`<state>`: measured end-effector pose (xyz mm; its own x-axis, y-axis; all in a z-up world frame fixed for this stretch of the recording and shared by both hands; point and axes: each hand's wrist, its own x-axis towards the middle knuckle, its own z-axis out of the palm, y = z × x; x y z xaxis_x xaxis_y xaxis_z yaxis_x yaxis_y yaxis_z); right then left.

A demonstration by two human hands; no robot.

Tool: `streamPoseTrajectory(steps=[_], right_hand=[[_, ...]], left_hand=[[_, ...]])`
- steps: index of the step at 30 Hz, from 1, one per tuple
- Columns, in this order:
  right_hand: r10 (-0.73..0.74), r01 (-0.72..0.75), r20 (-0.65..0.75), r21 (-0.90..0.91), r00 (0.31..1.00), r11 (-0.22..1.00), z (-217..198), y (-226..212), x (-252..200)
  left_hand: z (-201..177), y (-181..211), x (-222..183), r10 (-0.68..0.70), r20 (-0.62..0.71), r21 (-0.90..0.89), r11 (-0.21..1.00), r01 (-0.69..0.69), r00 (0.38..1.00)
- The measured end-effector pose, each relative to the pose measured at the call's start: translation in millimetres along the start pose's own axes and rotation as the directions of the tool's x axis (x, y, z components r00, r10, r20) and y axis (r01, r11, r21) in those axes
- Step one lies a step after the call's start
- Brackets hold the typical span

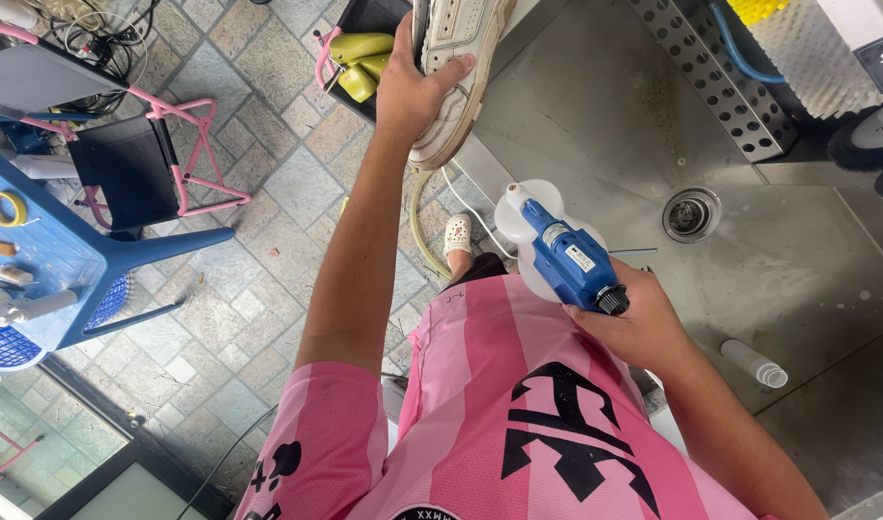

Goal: The person holds a white shoe over a metal sink and applies a liquid using a handheld spray tool, then wipes the outer surface and turns the shoe over.

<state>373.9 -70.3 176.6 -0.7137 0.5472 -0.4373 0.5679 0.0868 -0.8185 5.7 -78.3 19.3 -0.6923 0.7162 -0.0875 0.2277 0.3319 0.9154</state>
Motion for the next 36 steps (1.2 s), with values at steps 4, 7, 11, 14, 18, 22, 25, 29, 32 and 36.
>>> streamPoseTrajectory(steps=[4,7,11,14,18,22,25,29,32,36], right_hand=[[-0.067,0.068,-0.020,0.019,0.998,0.998,0.1,-0.3,0.6],[-0.102,0.103,-0.017,0.095,0.995,0.990,0.2,1.0,1.5],[-0.078,0.079,-0.022,0.077,0.997,0.994,1.2,3.7,1.7],[-0.076,0.078,-0.023,0.087,0.997,0.993,2.6,6.3,1.0],[-0.068,0.070,-0.049,0.039,0.996,0.997,4.4,9.1,1.7],[-0.064,0.066,-0.046,0.031,0.997,0.997,4.1,10.1,2.1],[-0.084,0.085,-0.056,0.009,0.995,0.996,4.7,9.8,2.2],[-0.051,0.049,-0.057,-0.034,0.997,0.998,4.4,8.5,2.4],[-0.062,0.061,-0.056,-0.022,0.996,0.998,4.4,8.9,1.7],[-0.062,0.060,-0.075,-0.032,0.995,0.998,5.5,11.5,2.1]], left_hand=[[0.5,1.0,1.4,0.087,-0.015,-0.021,0.996,-0.087,0.996],[-0.8,1.6,0.3,-0.006,-0.001,-0.011,1.000,0.006,1.000],[-0.6,4.1,0.3,0.005,-0.003,-0.017,1.000,-0.005,1.000],[0.1,5.0,0.1,-0.002,0.003,-0.017,1.000,0.002,1.000],[-0.7,5.1,0.0,-0.022,0.009,-0.007,1.000,0.022,1.000],[-0.3,4.9,0.2,-0.014,0.006,-0.007,1.000,0.014,1.000],[-0.1,4.8,0.5,-0.011,-0.002,-0.002,1.000,0.011,1.000],[-0.8,4.6,0.3,-0.021,0.004,-0.017,1.000,0.022,1.000],[-0.3,4.0,-0.1,-0.021,0.001,-0.013,1.000,0.021,1.000],[-0.2,3.8,0.4,-0.005,0.001,-0.018,1.000,0.005,1.000]])
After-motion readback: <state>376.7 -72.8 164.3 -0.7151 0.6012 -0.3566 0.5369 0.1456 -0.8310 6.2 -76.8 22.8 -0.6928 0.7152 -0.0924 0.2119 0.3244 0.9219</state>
